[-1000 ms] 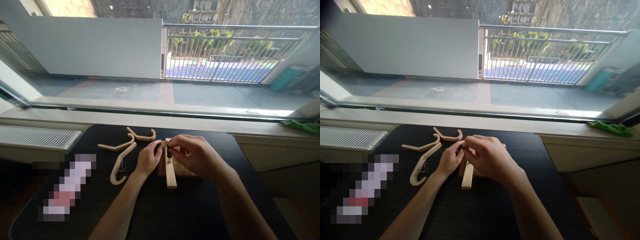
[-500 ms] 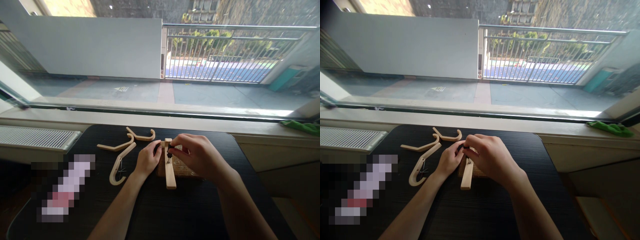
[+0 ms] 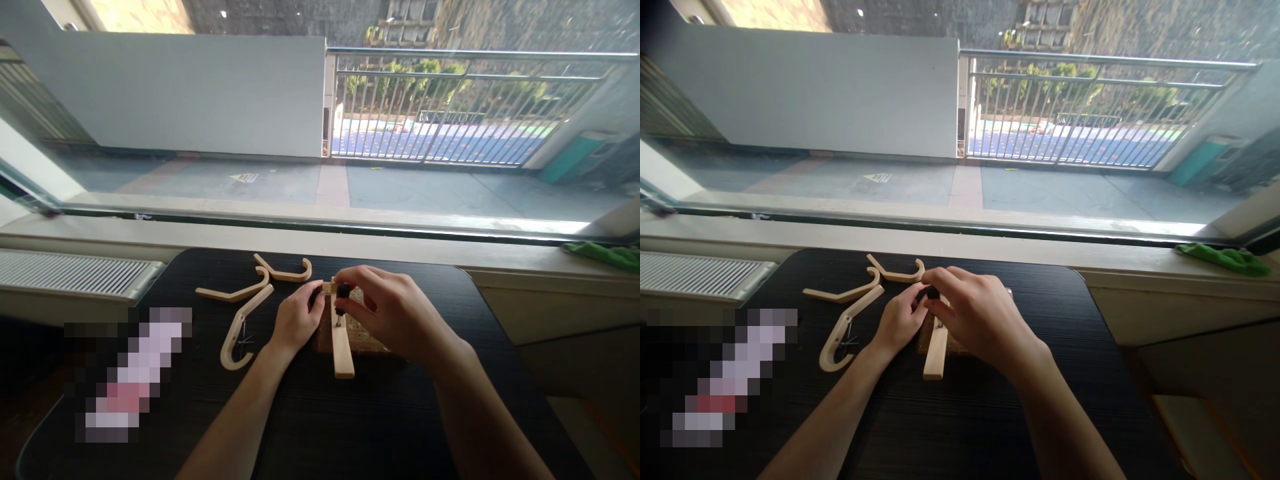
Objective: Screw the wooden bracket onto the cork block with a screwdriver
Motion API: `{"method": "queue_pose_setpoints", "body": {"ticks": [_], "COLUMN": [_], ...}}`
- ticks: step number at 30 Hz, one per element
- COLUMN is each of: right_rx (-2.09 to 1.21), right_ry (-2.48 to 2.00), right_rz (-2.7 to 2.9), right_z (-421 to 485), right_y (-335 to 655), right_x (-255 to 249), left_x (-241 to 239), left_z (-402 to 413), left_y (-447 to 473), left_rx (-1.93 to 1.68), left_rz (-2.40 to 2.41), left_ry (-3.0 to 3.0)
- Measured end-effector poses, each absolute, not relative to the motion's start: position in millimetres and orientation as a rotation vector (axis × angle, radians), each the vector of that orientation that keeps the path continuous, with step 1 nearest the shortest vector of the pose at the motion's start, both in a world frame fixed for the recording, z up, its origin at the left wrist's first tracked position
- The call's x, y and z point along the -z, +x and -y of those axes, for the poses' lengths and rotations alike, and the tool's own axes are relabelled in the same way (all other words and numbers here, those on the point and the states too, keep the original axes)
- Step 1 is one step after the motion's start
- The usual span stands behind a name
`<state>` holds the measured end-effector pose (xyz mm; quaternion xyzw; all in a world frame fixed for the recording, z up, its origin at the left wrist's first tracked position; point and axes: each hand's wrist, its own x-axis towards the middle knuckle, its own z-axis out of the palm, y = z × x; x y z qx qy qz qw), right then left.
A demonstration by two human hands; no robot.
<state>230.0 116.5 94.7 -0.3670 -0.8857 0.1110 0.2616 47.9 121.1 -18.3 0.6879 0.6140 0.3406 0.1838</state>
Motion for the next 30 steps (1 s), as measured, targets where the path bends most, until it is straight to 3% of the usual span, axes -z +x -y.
{"method": "queue_pose_setpoints", "body": {"ticks": [30], "right_rx": [-0.331], "right_ry": [-1.364], "right_rz": [2.546], "right_z": [-111], "right_y": [226], "right_x": [-106], "left_x": [19], "left_z": [-122], "left_y": [48], "left_rx": [-0.94], "left_rz": [-1.709], "left_ry": [1.88]}}
